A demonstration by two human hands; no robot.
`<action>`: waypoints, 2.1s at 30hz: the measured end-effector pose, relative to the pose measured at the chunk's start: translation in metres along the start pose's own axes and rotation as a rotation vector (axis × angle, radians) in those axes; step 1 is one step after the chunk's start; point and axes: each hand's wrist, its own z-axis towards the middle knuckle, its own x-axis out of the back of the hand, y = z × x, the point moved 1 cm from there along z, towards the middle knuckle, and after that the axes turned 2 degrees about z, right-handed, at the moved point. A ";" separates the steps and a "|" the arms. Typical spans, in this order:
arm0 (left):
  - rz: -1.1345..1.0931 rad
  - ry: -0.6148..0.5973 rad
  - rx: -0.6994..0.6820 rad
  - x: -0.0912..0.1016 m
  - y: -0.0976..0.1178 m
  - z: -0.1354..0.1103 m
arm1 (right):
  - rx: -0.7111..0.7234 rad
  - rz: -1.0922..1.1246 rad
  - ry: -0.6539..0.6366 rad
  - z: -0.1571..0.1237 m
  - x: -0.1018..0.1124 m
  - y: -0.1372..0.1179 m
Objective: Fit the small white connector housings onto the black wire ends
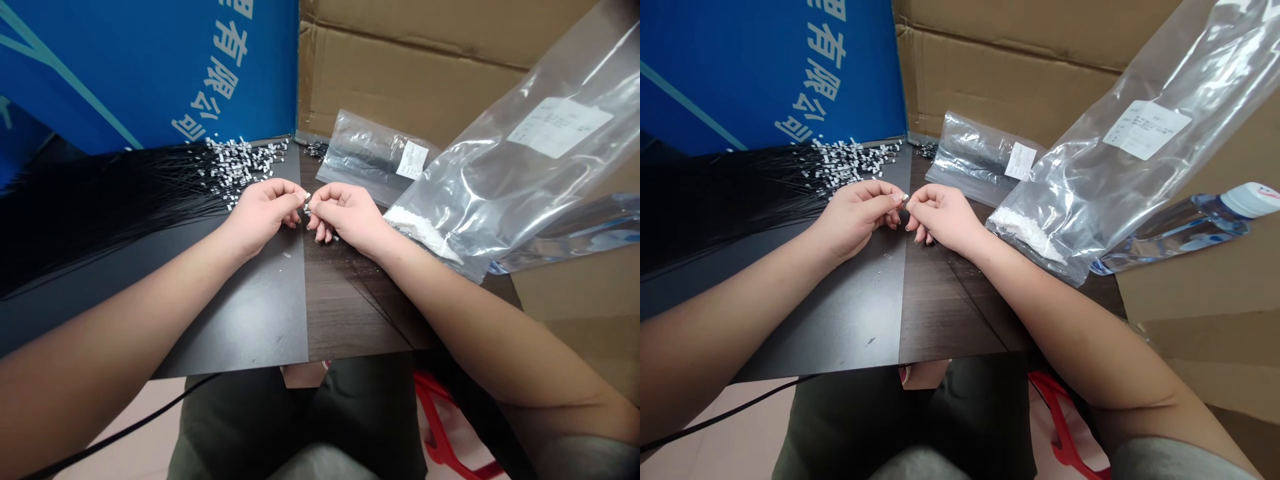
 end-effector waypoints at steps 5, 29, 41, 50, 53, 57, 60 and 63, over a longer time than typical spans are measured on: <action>-0.021 -0.007 0.014 0.001 0.000 0.001 | 0.002 -0.037 -0.002 -0.001 0.000 -0.002; 0.188 -0.420 0.192 0.038 0.013 0.011 | 0.035 -0.336 -0.329 -0.001 0.026 -0.014; 0.274 -0.419 0.167 0.030 0.012 0.004 | 0.076 -0.402 -0.349 -0.004 0.027 -0.015; 0.284 -0.392 0.143 0.029 0.011 0.004 | 0.071 -0.426 -0.341 -0.003 0.027 -0.010; 0.282 -0.388 0.145 0.029 0.011 0.004 | 0.044 -0.393 -0.324 -0.004 0.027 -0.012; 0.302 -0.380 0.126 0.028 0.012 0.003 | 0.022 -0.355 -0.306 -0.005 0.026 -0.015; 0.322 -0.380 0.120 0.027 0.013 0.002 | 0.015 -0.350 -0.303 -0.005 0.025 -0.016; 0.333 -0.375 0.108 0.027 0.014 0.002 | 0.009 -0.344 -0.305 -0.005 0.025 -0.015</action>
